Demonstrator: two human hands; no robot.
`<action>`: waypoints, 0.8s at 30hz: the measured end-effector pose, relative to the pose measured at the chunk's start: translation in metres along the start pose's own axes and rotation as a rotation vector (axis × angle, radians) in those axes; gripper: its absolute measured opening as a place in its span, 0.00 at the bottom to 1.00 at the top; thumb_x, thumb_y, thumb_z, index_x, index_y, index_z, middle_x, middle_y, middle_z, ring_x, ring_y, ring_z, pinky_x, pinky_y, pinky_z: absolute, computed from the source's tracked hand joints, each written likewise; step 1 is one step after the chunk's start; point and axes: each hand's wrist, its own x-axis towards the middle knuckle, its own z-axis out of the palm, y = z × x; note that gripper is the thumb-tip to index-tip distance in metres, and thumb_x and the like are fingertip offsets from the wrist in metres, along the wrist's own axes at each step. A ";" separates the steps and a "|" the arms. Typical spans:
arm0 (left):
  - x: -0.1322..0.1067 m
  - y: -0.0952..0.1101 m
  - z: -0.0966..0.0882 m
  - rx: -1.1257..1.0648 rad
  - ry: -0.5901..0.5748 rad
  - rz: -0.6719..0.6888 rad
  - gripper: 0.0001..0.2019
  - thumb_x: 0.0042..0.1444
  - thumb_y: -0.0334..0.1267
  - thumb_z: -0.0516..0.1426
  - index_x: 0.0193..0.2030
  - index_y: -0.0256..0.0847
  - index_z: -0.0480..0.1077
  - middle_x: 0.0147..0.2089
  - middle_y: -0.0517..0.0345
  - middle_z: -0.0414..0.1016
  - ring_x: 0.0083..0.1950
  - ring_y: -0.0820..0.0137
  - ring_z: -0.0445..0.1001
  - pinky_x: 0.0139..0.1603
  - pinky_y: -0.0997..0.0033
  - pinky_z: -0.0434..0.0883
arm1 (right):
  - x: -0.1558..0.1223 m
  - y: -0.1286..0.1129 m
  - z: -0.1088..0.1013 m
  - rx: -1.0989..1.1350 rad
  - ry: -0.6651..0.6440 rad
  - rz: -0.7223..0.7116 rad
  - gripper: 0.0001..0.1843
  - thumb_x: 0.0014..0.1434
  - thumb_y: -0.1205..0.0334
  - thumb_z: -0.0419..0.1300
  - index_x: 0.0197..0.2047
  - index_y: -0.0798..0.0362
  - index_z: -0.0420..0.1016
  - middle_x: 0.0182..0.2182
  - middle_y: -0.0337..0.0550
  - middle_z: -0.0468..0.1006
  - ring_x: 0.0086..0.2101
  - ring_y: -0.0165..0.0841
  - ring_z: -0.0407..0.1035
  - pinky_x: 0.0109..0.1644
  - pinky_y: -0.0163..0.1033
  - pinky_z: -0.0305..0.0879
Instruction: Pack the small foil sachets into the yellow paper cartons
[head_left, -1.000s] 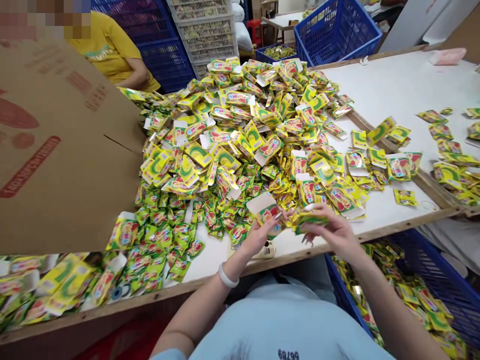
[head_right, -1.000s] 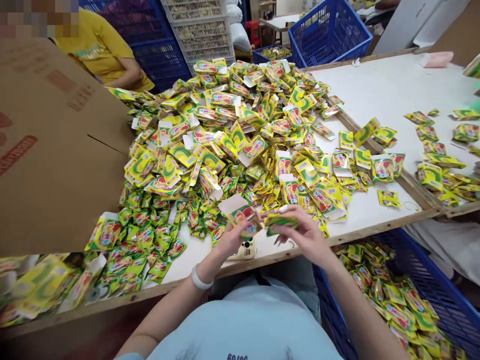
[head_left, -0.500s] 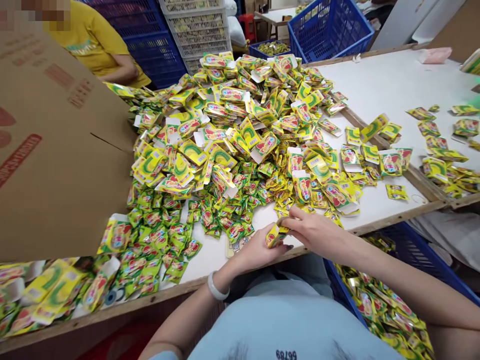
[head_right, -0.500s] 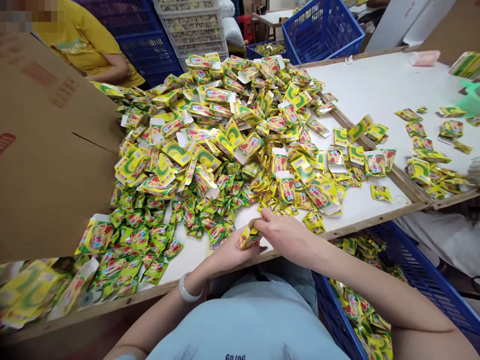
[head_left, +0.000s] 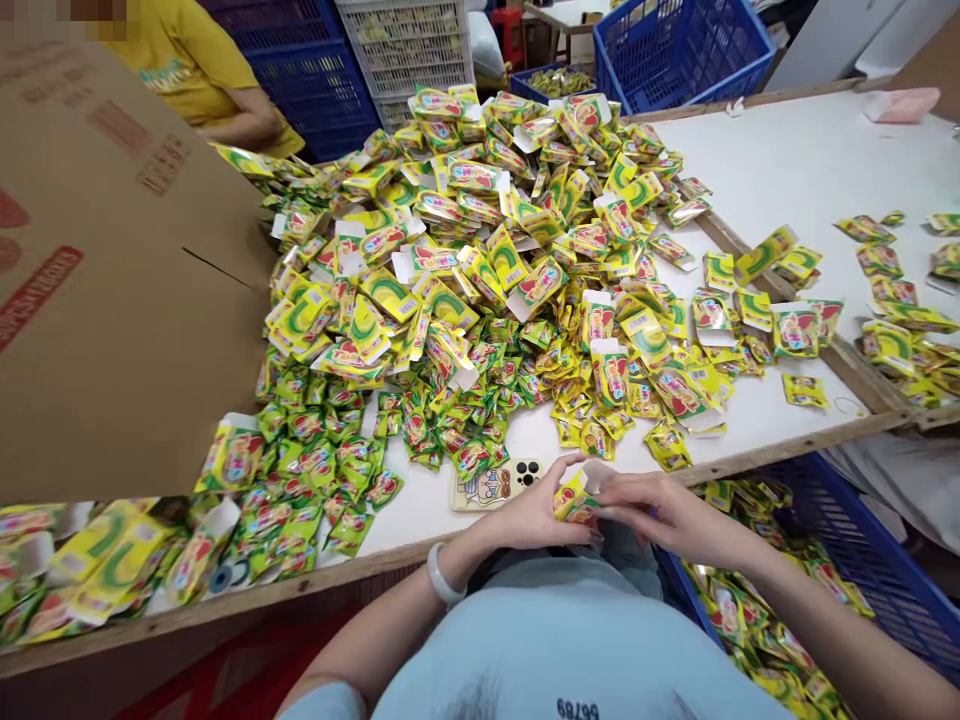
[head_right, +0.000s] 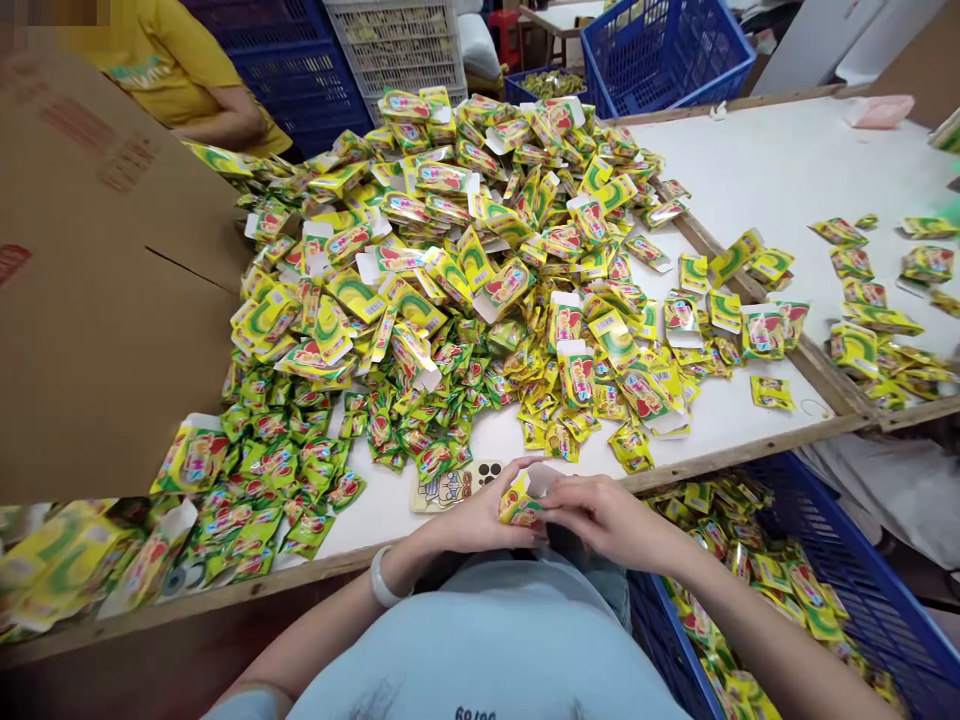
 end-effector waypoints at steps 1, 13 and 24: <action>0.002 0.002 -0.004 0.091 0.025 0.060 0.47 0.48 0.45 0.68 0.70 0.45 0.46 0.58 0.47 0.70 0.54 0.61 0.74 0.55 0.59 0.70 | -0.004 0.004 -0.013 -0.036 0.080 0.012 0.16 0.69 0.54 0.52 0.37 0.51 0.78 0.30 0.41 0.78 0.30 0.31 0.72 0.36 0.34 0.69; -0.007 -0.026 -0.087 1.512 0.883 -0.093 0.09 0.62 0.41 0.55 0.38 0.39 0.72 0.45 0.44 0.72 0.49 0.53 0.70 0.45 0.58 0.68 | 0.013 0.070 -0.044 -1.073 0.331 -0.093 0.20 0.62 0.51 0.59 0.51 0.55 0.75 0.49 0.54 0.79 0.52 0.49 0.70 0.53 0.51 0.67; -0.028 -0.010 -0.082 0.588 0.892 0.261 0.08 0.67 0.41 0.49 0.38 0.41 0.63 0.44 0.52 0.72 0.44 0.66 0.72 0.45 0.66 0.69 | 0.037 0.056 -0.003 0.254 0.316 0.127 0.15 0.66 0.49 0.55 0.39 0.53 0.72 0.31 0.45 0.82 0.29 0.36 0.78 0.36 0.42 0.76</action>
